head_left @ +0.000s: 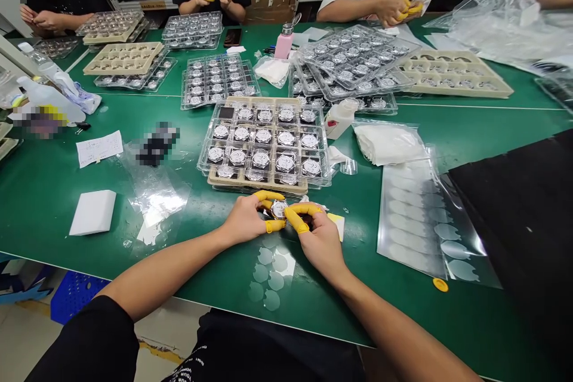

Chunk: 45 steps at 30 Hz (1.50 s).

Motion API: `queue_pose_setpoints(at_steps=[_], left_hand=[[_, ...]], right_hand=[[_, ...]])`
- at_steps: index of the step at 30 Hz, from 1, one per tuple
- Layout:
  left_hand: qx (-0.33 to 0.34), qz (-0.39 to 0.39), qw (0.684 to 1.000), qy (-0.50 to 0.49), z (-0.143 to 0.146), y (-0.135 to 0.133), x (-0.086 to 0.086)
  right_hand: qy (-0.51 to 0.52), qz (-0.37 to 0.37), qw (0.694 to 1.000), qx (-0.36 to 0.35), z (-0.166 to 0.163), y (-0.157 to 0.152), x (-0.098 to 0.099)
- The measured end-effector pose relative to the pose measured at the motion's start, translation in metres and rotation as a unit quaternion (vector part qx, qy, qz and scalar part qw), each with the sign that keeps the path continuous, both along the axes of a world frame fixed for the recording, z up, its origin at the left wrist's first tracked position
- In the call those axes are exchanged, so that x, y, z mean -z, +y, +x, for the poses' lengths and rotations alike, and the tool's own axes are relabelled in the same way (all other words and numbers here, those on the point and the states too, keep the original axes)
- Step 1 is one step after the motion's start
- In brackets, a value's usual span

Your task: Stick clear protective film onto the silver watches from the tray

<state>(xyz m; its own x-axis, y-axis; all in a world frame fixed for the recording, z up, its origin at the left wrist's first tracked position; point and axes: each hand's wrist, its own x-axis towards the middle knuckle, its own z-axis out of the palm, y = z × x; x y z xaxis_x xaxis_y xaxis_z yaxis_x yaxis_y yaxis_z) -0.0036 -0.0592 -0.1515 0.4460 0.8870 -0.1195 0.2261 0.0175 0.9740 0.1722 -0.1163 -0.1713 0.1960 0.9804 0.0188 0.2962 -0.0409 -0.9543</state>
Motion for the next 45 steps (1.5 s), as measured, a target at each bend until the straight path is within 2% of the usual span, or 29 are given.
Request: queue_pose_setpoints(at_steps=[5,37,39,43,45], left_hand=[[-0.004,-0.001,1.000,-0.003,0.000,0.000,0.001],[-0.011,-0.008,1.000,0.001,0.001,-0.001,-0.002],[-0.012,-0.014,1.000,-0.001,0.001,-0.001,-0.003],[-0.018,-0.025,1.000,-0.004,0.001,0.000,-0.005],[-0.015,-0.031,0.999,-0.008,0.001,0.000,-0.005]], right_hand=[[0.027,-0.004,1.000,0.000,0.000,0.001,0.000],[-0.010,-0.015,0.999,0.034,-0.008,0.000,-0.002],[-0.007,-0.014,0.998,0.053,-0.006,0.000,-0.005],[-0.013,0.029,0.989,0.143,0.010,0.002,-0.015],[0.011,0.031,0.989,0.147,0.018,0.005,-0.018]])
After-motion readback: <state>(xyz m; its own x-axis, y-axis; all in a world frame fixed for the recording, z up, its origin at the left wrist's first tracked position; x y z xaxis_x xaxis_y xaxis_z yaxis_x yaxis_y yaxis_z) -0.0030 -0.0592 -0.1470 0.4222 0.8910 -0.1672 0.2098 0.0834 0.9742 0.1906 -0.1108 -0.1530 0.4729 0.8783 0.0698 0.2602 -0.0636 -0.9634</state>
